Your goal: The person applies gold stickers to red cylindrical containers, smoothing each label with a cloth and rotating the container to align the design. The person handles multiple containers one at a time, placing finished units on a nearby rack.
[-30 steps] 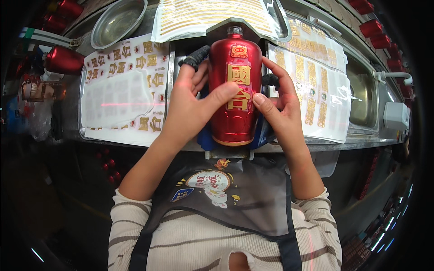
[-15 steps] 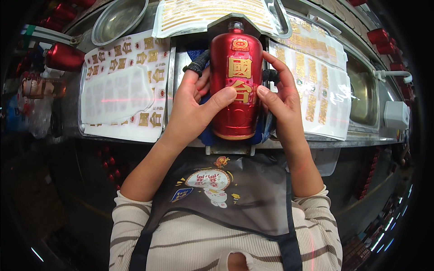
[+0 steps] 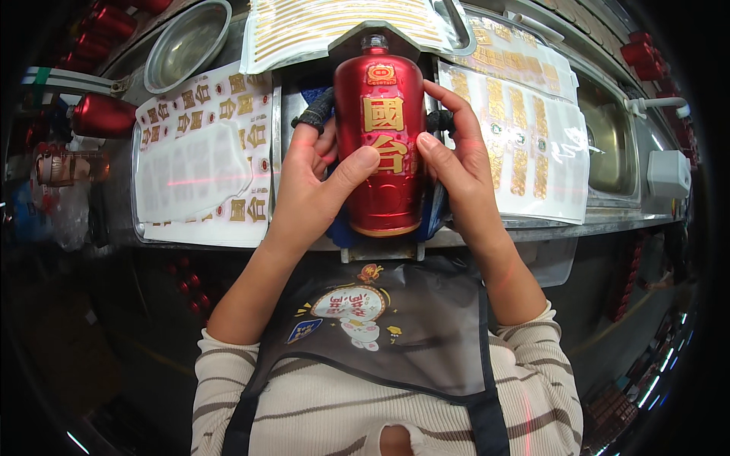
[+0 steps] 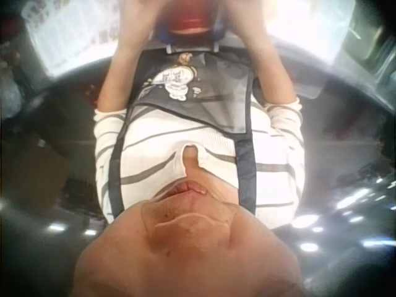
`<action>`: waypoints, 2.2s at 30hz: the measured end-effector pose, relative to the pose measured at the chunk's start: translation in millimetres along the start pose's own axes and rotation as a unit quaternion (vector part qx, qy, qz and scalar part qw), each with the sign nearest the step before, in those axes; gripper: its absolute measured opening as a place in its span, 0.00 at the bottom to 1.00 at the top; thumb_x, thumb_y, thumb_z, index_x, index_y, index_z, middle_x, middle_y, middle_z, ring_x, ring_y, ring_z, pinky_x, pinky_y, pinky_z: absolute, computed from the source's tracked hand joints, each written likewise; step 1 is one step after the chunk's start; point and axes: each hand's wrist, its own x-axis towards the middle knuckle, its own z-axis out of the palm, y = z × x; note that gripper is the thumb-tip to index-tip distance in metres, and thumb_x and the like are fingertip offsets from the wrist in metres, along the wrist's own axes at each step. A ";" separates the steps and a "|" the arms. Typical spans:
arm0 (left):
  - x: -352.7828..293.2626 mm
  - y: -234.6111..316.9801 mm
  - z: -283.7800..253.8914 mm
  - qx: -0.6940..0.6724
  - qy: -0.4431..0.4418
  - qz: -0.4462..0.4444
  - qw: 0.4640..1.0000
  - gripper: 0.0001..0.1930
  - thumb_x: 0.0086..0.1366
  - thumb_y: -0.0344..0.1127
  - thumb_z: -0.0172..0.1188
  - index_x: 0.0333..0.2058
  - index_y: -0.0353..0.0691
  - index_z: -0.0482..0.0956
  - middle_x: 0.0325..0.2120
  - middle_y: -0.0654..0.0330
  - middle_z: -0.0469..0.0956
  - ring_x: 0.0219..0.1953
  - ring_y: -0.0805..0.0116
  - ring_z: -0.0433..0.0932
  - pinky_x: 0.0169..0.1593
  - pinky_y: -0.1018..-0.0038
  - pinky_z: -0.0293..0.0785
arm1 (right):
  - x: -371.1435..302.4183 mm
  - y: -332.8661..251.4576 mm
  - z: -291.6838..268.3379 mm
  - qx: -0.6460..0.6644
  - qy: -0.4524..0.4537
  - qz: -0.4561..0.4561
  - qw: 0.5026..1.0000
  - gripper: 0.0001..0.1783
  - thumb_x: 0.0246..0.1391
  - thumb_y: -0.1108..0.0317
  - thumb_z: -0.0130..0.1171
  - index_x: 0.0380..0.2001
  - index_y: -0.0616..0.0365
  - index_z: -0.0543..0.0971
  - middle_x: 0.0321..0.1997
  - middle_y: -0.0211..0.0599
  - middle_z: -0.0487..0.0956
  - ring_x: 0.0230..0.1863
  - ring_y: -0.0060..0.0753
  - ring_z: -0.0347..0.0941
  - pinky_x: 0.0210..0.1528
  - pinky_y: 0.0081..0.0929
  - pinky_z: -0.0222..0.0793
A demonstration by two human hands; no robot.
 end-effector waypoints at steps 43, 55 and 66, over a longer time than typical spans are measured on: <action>-4.0 -10.3 -8.3 0.038 -0.007 0.031 0.999 0.32 0.61 0.39 0.70 0.55 0.29 0.61 0.55 0.46 0.71 0.59 0.63 0.71 0.65 0.65 0.63 | -3.1 -5.2 -20.9 -0.001 0.082 0.065 0.995 0.23 0.61 0.60 0.58 0.55 0.61 0.75 0.39 0.32 0.76 0.27 0.14 0.70 0.26 0.14 0.63; -11.1 -7.8 -2.0 0.123 0.003 0.056 0.991 0.30 0.61 0.38 0.70 0.52 0.30 0.63 0.52 0.47 0.73 0.57 0.63 0.73 0.63 0.65 0.66 | 16.6 -42.6 9.2 -0.382 -0.044 -0.327 0.863 0.14 0.47 0.78 0.67 0.40 0.63 0.79 0.36 0.45 0.80 0.36 0.37 0.79 0.38 0.27 0.74; -13.1 -6.6 -3.3 0.149 0.004 0.045 0.988 0.31 0.60 0.38 0.70 0.53 0.28 0.63 0.53 0.45 0.73 0.58 0.61 0.73 0.64 0.65 0.65 | 71.3 -59.7 7.8 -0.448 -0.021 -0.397 0.801 0.16 0.48 0.77 0.70 0.42 0.65 0.79 0.35 0.40 0.83 0.37 0.27 0.80 0.40 0.22 0.75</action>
